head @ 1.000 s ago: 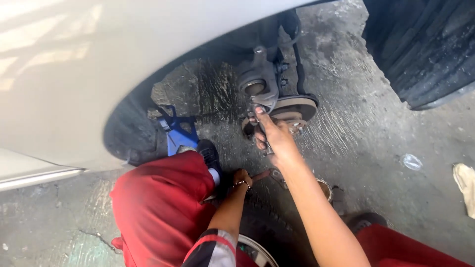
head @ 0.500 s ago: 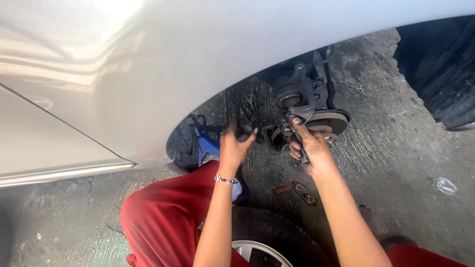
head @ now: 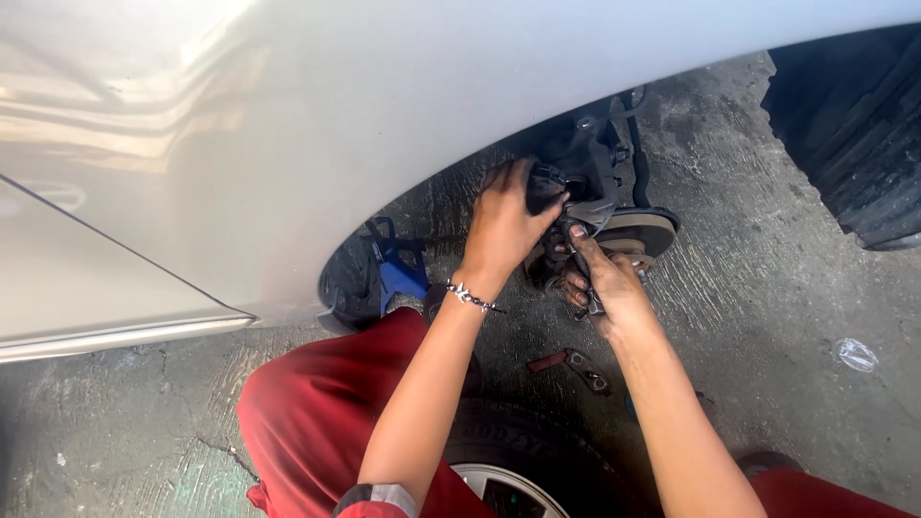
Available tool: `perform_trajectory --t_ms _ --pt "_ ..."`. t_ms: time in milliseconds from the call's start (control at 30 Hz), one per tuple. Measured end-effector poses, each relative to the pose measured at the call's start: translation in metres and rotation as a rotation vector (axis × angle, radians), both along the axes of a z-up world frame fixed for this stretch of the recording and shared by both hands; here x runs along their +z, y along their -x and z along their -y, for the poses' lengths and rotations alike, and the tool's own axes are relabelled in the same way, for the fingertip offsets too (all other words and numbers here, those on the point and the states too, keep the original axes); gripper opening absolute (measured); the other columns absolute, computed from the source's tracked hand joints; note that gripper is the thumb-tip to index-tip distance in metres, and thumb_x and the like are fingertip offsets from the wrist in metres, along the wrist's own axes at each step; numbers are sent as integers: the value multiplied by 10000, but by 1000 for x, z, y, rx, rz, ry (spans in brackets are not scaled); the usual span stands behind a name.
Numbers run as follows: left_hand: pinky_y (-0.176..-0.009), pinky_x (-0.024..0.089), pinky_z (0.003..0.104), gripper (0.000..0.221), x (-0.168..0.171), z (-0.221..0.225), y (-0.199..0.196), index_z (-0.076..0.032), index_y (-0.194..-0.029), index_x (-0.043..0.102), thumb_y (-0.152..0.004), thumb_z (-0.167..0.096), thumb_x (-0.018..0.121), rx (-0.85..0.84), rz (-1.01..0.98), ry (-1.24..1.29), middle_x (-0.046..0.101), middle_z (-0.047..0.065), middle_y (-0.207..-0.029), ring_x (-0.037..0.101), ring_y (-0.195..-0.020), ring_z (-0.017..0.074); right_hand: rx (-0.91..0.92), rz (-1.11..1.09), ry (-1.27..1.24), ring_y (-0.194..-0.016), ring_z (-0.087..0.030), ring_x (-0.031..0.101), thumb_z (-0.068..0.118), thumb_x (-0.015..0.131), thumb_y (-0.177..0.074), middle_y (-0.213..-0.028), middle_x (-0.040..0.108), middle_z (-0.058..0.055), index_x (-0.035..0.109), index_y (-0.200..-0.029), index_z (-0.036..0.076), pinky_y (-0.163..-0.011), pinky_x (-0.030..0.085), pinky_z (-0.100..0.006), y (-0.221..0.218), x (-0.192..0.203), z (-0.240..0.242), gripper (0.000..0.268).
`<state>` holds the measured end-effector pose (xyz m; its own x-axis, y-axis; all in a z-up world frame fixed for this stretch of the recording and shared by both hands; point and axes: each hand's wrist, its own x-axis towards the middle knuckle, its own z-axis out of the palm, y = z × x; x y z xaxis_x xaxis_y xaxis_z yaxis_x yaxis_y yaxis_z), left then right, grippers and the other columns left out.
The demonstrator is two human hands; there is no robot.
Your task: Replacing brake pads and servicing the brake caliper on a vehicle.
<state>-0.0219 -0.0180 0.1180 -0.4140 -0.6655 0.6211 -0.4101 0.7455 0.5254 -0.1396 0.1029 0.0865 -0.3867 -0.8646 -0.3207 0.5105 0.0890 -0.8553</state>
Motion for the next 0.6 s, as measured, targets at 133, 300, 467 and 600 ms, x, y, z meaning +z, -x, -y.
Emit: perform_trajectory --t_ms 133,300,467,600 --pt "-994 523 458 637 1 2 1 53 -1258 606 -795 -300 865 -13 -16 -51 675 238 -1199 640 -1149 419 4 -20 12 -492 -76 393 368 718 -938 -610 450 36 644 -965 -22 -403 304 -243 0 0 0 398" --pt "-959 546 435 507 2 7 -4 20 -1241 642 -812 -174 830 -134 -35 -84 695 229 -1196 667 -1122 414 20 -15 7 -487 -73 390 379 707 -944 -591 421 33 665 -964 -24 -404 304 -239 1 -2 0 406" --pt "-921 556 433 413 7 8 -6 20 -1225 653 -850 -99 779 -212 -9 -85 693 236 -1186 678 -1077 420 22 -24 33 -499 -69 396 376 700 -953 -600 435 38 660 -960 -26 -409 297 -239 1 -1 0 404" --pt "-917 553 442 399 11 6 -7 28 -1221 655 -864 -105 773 -203 -9 -114 692 241 -1165 677 -1077 424 29 -39 7 -482 -79 381 384 687 -955 -581 422 31 666 -969 -23 -405 290 -245 1 0 0 407"
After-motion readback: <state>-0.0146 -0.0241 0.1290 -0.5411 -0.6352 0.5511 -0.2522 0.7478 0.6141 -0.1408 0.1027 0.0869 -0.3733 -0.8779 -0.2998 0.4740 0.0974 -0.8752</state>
